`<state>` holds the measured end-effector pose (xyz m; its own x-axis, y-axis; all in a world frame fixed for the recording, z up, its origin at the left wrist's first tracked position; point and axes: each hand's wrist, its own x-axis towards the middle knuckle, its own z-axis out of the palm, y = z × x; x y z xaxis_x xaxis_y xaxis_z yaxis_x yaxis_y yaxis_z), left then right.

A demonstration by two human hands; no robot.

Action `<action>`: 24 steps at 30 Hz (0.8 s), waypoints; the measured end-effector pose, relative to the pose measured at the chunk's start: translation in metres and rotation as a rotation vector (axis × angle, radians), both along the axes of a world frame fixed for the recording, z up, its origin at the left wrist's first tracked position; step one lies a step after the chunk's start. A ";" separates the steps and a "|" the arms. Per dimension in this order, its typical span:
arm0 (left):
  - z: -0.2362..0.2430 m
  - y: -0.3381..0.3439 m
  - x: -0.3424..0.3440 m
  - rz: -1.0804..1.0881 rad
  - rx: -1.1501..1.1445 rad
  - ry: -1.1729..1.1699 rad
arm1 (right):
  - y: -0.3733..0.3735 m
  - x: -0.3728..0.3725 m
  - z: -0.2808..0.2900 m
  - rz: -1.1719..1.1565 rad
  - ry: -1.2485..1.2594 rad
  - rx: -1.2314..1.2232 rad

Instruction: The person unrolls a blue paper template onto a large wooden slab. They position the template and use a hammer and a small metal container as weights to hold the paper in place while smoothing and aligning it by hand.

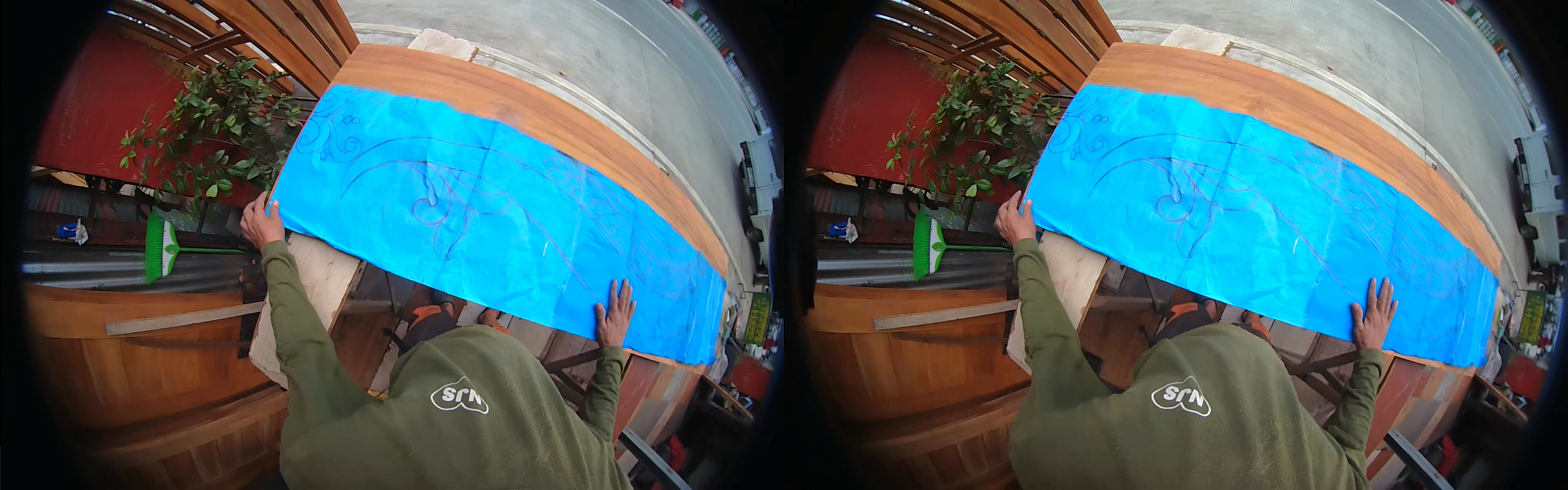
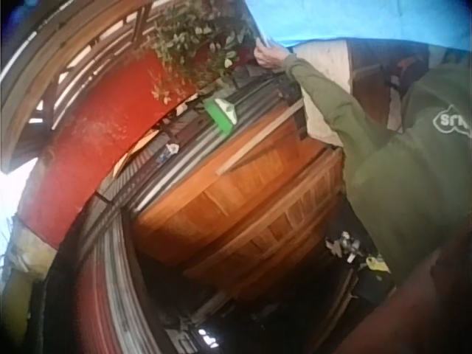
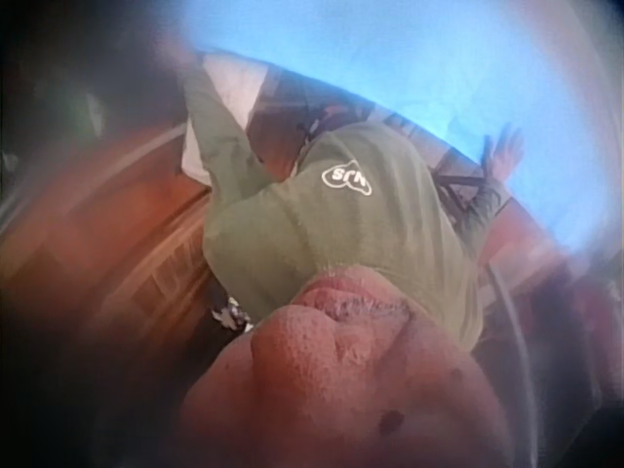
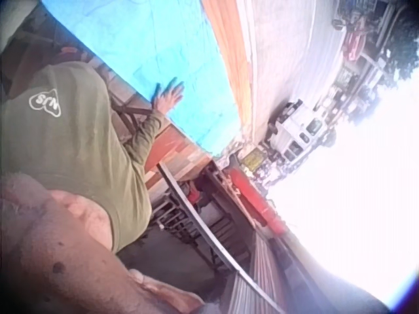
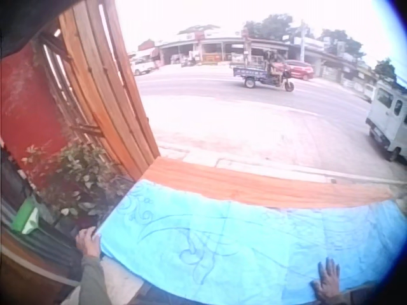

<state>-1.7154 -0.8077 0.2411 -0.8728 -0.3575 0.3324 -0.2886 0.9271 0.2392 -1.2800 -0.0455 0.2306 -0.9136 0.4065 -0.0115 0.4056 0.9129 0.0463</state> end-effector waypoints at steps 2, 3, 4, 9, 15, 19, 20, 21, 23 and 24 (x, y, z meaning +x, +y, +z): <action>0.003 0.022 0.001 -0.007 -0.176 0.045 | -0.002 -0.001 0.002 -0.020 -0.036 0.001; 0.004 0.037 0.002 -0.109 -0.204 0.113 | -0.002 -0.001 0.003 -0.004 -0.005 -0.003; 0.005 0.054 0.003 -0.212 -0.232 0.204 | -0.003 -0.002 0.004 -0.011 -0.009 -0.003; -0.012 0.155 0.008 -0.510 -0.121 -0.116 | -0.006 -0.001 0.006 -0.024 -0.012 -0.018; -0.005 0.173 -0.002 -0.443 -0.165 -0.308 | 0.000 0.004 0.005 -0.060 0.008 -0.044; -0.005 0.175 0.000 -0.453 -0.172 -0.333 | 0.003 0.006 0.008 -0.080 -0.005 -0.048; -0.005 0.175 0.001 -0.456 -0.184 -0.331 | 0.004 0.006 0.009 -0.113 -0.052 -0.040; -0.006 0.176 0.001 -0.455 -0.205 -0.325 | 0.004 0.005 0.009 -0.091 -0.022 -0.041; -0.007 0.176 0.001 -0.453 -0.187 -0.332 | 0.005 0.005 0.008 -0.140 -0.062 -0.039; -0.007 0.175 0.001 -0.447 -0.187 -0.333 | 0.006 0.006 0.007 -0.094 -0.009 -0.036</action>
